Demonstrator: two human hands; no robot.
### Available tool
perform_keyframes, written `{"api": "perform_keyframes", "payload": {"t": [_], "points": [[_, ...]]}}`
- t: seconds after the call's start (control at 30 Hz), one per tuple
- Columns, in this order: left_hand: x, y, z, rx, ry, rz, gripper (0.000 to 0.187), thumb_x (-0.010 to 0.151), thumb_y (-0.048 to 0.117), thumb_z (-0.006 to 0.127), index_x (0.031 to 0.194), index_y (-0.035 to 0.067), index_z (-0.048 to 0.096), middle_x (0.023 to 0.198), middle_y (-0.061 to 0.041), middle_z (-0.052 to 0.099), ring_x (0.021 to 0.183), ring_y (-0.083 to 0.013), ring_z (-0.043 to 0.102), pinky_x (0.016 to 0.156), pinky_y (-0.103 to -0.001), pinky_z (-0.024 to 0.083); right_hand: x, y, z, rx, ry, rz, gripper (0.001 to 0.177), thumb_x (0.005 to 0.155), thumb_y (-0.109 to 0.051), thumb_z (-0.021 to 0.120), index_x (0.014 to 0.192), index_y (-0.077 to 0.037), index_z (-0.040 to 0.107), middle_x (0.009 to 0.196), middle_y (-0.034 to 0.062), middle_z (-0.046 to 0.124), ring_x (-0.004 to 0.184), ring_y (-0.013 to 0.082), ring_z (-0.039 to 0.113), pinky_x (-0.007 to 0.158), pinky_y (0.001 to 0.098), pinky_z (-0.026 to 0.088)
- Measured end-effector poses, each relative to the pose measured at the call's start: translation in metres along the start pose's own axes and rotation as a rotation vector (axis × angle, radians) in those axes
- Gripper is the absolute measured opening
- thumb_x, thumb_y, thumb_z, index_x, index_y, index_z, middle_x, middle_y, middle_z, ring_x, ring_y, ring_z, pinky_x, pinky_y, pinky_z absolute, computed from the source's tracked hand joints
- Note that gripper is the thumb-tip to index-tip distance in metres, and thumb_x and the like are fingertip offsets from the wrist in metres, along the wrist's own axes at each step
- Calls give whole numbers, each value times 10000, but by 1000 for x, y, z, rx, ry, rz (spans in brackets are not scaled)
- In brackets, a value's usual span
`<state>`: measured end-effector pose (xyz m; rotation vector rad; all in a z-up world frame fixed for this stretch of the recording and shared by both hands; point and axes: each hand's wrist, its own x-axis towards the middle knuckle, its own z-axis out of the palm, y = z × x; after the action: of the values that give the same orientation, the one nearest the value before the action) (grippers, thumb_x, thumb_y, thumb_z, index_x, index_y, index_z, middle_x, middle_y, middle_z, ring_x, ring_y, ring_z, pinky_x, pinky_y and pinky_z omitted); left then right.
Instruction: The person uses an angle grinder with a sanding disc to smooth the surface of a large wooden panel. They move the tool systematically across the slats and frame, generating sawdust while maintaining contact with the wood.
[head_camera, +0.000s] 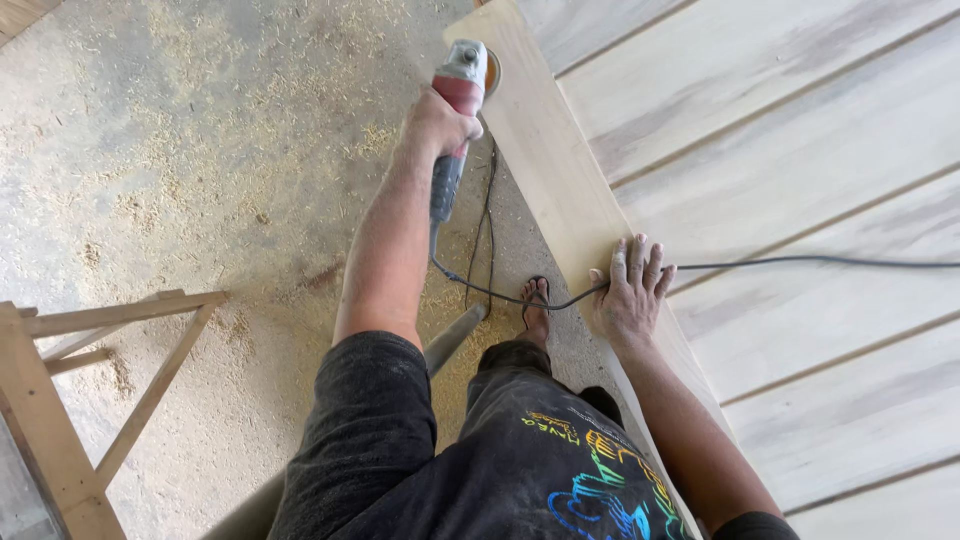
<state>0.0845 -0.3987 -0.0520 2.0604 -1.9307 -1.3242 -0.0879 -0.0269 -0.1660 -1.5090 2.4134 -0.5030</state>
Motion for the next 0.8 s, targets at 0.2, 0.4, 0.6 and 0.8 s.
{"api": "perform_keyframes", "payload": {"t": [0.2, 0.4, 0.6, 0.8], "points": [[-89, -32, 57, 166, -32, 23, 758, 642, 206, 857, 1314, 46, 546, 1106, -120, 737, 907, -198, 743, 805, -348, 630, -74, 19, -21, -20, -36, -58, 678, 1072, -469, 442, 1605, -57, 371, 1698, 222, 263, 1593, 431, 117, 1253, 648, 0], [-187, -52, 112, 172, -52, 86, 862, 654, 237, 862, 1357, 29, 408, 1116, -169, 694, 895, -251, 732, 776, -388, 643, -176, 53, -41, 15, -5, -102, 697, 1048, -471, 488, 1584, -31, 408, 1669, 234, 324, 1577, 429, 187, 1247, 649, 54], [-294, -61, 165, 267, -139, 130, 849, 697, 261, 859, 1357, 3, 391, 1098, -171, 703, 881, -261, 731, 803, -387, 628, -273, 87, -55, -3, 8, -34, 681, 1057, -466, 475, 1583, -39, 411, 1673, 217, 336, 1588, 409, 197, 1264, 618, 61], [-378, -67, 212, 357, -295, 171, 807, 753, 250, 805, 1376, 1, 355, 1042, -151, 652, 827, -246, 711, 720, -377, 646, -345, 123, -65, 0, -16, 71, 721, 1053, -517, 400, 1589, -37, 377, 1683, 202, 284, 1592, 380, 133, 1264, 575, 12]]}}
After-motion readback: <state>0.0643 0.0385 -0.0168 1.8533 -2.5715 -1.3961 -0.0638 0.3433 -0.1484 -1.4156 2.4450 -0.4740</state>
